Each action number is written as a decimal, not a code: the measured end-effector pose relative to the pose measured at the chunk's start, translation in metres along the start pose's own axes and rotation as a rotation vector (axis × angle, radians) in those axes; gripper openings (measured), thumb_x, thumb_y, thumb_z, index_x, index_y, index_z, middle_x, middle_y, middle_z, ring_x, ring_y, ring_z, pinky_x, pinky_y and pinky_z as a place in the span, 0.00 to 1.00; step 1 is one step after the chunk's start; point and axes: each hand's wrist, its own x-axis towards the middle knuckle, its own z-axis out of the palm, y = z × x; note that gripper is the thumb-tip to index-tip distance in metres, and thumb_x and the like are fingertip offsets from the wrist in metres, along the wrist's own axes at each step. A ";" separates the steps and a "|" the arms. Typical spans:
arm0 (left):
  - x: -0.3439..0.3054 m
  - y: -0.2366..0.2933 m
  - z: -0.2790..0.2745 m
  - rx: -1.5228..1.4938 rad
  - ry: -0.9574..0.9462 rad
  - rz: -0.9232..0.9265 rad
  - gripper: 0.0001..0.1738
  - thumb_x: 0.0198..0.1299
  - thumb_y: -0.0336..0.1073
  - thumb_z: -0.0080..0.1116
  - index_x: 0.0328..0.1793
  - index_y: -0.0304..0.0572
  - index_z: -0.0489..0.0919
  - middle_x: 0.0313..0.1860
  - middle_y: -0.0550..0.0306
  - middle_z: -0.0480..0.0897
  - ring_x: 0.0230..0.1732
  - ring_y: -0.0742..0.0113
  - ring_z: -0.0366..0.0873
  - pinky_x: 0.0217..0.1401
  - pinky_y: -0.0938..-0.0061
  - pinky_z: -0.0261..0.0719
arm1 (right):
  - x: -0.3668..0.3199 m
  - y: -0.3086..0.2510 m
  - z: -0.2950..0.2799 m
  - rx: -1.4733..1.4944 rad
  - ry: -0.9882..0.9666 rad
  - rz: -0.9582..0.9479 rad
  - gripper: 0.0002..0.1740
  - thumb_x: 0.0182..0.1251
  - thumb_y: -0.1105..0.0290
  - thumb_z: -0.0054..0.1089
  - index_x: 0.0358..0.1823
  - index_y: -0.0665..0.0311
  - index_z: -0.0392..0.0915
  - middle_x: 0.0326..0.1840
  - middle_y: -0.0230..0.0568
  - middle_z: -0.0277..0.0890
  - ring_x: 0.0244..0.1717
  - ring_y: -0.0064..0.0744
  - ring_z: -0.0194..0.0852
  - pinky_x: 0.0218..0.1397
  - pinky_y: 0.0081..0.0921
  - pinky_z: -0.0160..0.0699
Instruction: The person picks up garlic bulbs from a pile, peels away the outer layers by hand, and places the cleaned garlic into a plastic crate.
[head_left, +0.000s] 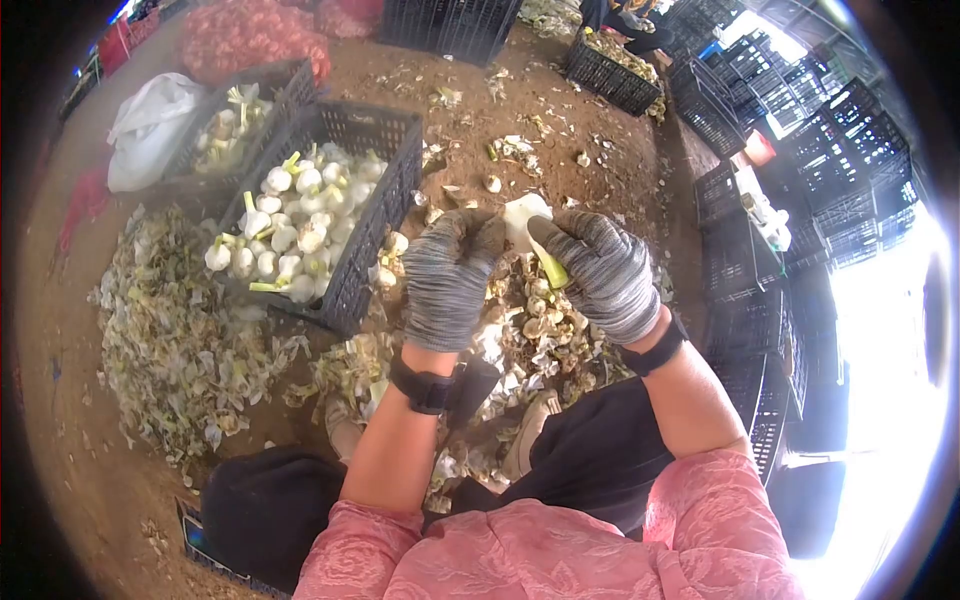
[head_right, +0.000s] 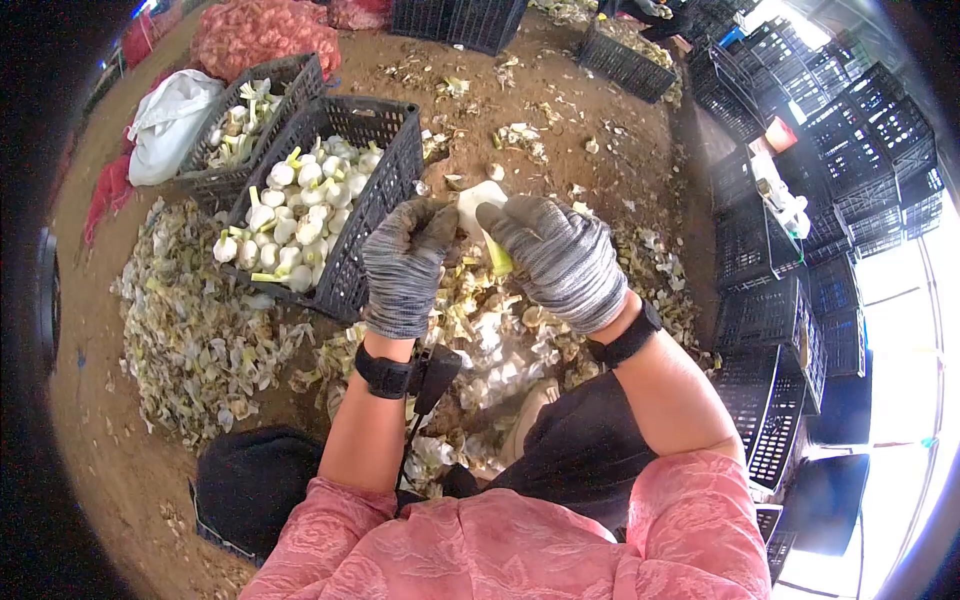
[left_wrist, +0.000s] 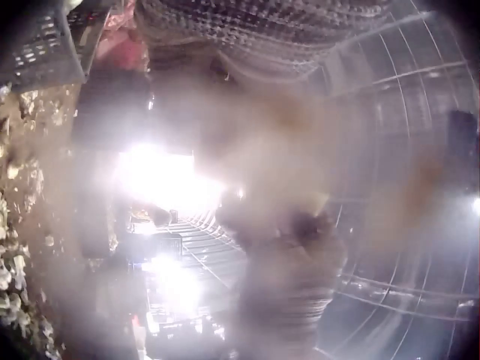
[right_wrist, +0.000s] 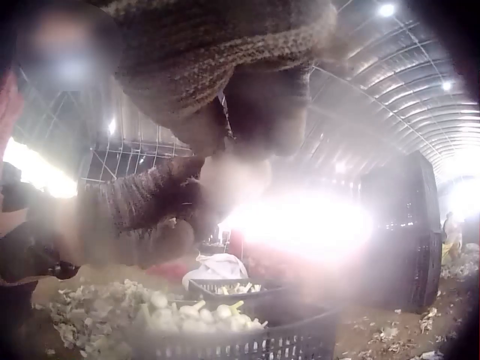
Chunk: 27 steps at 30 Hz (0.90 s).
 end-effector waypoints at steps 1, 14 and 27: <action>0.000 -0.002 0.000 0.032 0.017 0.068 0.10 0.55 0.32 0.59 0.42 0.34 0.77 0.30 0.60 0.80 0.30 0.77 0.76 0.31 0.80 0.75 | 0.000 0.000 0.001 0.001 -0.001 -0.002 0.23 0.48 0.77 0.57 0.49 0.53 0.76 0.38 0.40 0.76 0.35 0.37 0.76 0.35 0.28 0.76; 0.001 -0.002 -0.004 -0.172 -0.054 -0.347 0.07 0.55 0.30 0.58 0.38 0.34 0.75 0.29 0.61 0.78 0.26 0.76 0.75 0.28 0.83 0.76 | 0.003 0.007 0.014 0.879 0.374 0.637 0.13 0.54 0.75 0.62 0.43 0.67 0.77 0.33 0.34 0.78 0.31 0.20 0.74 0.36 0.17 0.74; -0.012 0.013 0.016 0.344 0.090 0.380 0.15 0.45 0.28 0.65 0.40 0.36 0.76 0.31 0.55 0.77 0.29 0.69 0.76 0.31 0.78 0.77 | 0.006 -0.009 0.011 0.393 0.285 0.429 0.11 0.48 0.71 0.66 0.35 0.64 0.79 0.23 0.42 0.74 0.22 0.34 0.73 0.27 0.24 0.71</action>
